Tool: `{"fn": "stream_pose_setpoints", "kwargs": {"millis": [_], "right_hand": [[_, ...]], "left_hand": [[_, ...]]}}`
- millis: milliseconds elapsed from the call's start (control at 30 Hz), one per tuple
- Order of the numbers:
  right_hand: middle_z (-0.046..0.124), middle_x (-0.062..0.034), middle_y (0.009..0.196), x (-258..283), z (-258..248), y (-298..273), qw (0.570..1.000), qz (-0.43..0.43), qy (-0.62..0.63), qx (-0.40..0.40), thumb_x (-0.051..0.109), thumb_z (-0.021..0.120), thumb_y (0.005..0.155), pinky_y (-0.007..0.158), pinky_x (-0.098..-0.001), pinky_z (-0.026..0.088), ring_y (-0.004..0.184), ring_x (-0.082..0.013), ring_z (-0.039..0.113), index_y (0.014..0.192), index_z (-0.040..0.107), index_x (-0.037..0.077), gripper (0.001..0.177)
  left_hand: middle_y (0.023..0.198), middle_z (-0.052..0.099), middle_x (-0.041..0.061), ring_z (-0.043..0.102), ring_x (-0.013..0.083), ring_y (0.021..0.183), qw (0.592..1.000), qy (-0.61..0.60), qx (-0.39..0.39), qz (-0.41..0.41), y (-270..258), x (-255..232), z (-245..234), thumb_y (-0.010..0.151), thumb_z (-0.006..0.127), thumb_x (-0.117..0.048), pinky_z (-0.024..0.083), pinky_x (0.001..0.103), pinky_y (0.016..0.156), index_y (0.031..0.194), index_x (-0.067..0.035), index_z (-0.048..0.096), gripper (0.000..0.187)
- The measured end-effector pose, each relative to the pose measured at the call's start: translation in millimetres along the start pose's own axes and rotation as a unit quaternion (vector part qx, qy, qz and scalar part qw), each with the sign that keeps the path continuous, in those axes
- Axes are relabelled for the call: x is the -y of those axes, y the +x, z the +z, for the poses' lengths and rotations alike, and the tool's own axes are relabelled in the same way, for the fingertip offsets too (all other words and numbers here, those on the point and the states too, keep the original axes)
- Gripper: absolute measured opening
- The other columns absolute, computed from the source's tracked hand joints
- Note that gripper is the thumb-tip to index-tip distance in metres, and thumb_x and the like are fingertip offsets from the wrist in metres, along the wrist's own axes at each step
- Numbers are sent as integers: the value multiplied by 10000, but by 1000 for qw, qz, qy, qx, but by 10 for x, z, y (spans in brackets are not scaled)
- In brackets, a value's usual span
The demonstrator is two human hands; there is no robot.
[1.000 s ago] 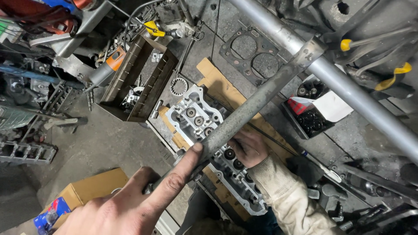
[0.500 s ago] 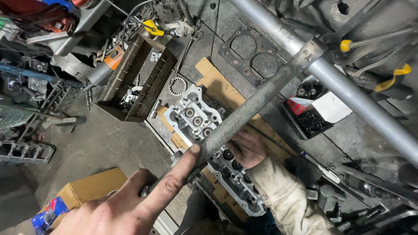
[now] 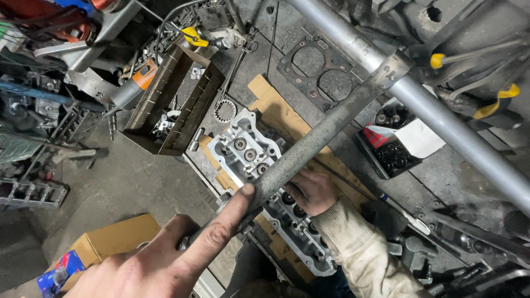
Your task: The person uses a long metal bar to apply pressure to a component within a disassembled engine cylinder head. They manipulate the bar with both hands to adjust the internal parts while the engine head rests on a workbench.
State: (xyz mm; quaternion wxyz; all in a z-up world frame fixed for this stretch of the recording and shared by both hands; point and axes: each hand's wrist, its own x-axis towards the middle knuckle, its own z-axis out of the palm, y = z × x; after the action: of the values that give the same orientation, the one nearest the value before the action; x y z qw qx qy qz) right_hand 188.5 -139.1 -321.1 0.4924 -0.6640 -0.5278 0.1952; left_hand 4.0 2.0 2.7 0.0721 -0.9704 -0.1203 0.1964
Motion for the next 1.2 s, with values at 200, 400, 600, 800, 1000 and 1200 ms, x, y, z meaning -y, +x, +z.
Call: {"fn": "stream_pose_setpoints", "kwargs": {"millis": [200,400,600,800,1000,1200], "right_hand": [[765,-109,1130,-73,17,-34,1000,-25,0,-13,178,753,948,851,-347,641,962,-240,785,1088,746,72,176],[756,-127,1147,52,-51,36,1000,-23,15,7,203,700,975,868,-359,638,989,-266,781,1110,735,52,206],[766,-121,1148,99,-52,38,1000,17,-3,2,227,722,950,796,-354,642,931,-258,790,1106,750,85,213],[761,-118,1163,47,-41,40,1000,0,-11,12,241,707,960,815,-362,638,953,-260,785,1129,753,94,228],[768,-108,1168,42,-26,24,1000,-3,-6,-6,274,705,974,837,-361,641,970,-251,786,1139,753,103,243],[780,-104,1130,92,-46,11,1000,-1,-3,-14,239,712,950,846,-368,628,956,-251,785,1103,773,106,211]], "left_hand": [[871,721,93,676,182,524,999,-9,-34,6,8,-1,2,804,559,-457,606,406,505,1576,-448,379,793],[907,727,98,681,185,553,999,-32,19,-17,1,-19,2,833,550,-484,605,411,507,1572,-480,364,762],[888,717,76,680,170,566,1000,-16,4,-4,-11,-1,37,867,527,-540,606,395,517,1587,-470,358,743],[920,723,106,695,211,581,998,-45,46,-10,23,8,-10,844,544,-519,607,440,522,1592,-460,329,781],[939,737,125,677,174,564,999,-12,-45,9,-73,33,169,844,536,-426,581,396,477,1593,-459,363,770],[1276,471,183,668,105,741,892,7,436,-122,199,-145,-192,1031,208,-503,583,328,660,1540,-597,-97,601]]}}
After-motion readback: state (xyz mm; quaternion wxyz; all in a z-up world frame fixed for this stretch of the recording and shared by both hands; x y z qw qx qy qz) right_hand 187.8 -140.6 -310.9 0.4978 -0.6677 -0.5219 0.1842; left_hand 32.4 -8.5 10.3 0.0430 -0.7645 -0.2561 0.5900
